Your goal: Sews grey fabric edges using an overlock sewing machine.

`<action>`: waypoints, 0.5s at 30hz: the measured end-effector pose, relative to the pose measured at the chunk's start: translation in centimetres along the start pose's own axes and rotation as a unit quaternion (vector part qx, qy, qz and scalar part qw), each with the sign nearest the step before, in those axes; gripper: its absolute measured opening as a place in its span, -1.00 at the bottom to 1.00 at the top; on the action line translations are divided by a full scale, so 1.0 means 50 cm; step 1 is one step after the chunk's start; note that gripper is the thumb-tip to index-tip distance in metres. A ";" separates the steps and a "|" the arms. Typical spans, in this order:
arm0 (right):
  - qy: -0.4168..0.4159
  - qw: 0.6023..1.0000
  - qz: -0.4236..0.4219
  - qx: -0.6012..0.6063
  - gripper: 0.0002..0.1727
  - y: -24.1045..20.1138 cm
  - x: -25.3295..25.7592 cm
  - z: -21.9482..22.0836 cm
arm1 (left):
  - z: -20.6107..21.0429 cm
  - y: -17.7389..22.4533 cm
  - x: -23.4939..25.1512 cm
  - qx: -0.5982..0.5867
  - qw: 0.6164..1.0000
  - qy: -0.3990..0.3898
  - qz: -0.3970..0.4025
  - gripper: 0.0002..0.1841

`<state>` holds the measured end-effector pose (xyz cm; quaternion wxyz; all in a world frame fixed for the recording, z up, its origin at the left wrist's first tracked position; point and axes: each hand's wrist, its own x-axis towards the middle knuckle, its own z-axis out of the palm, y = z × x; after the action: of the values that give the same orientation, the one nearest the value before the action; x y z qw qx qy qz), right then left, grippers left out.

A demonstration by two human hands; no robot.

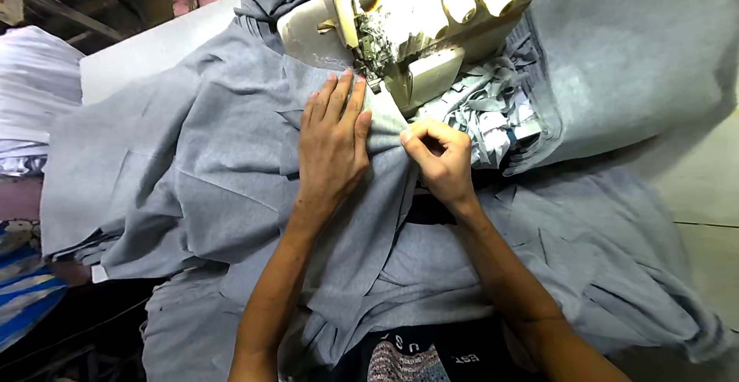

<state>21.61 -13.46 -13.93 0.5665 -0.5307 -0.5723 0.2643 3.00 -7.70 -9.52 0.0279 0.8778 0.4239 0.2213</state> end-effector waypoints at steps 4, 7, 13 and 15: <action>-0.012 1.000 -0.002 0.008 -0.79 0.010 0.006 -0.006 | 0.000 0.011 0.009 0.011 1.000 0.003 -0.012 -0.45; -0.019 1.000 -0.010 0.008 -0.78 0.011 0.012 -0.009 | 0.000 0.016 0.015 0.023 1.000 0.004 -0.019 -0.46; -0.025 1.000 -0.011 0.004 -0.79 0.008 0.009 -0.009 | 0.006 0.009 0.003 0.014 1.000 0.013 -0.012 -0.46; -0.022 1.000 -0.006 0.004 -0.79 0.004 0.002 -0.005 | 0.002 -0.004 -0.015 -0.034 0.998 0.034 -0.037 -0.46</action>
<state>21.90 -13.39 -14.04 0.5571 -0.5189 -0.5874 0.2745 2.51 -8.14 -9.94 0.0517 0.8520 0.4487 0.2646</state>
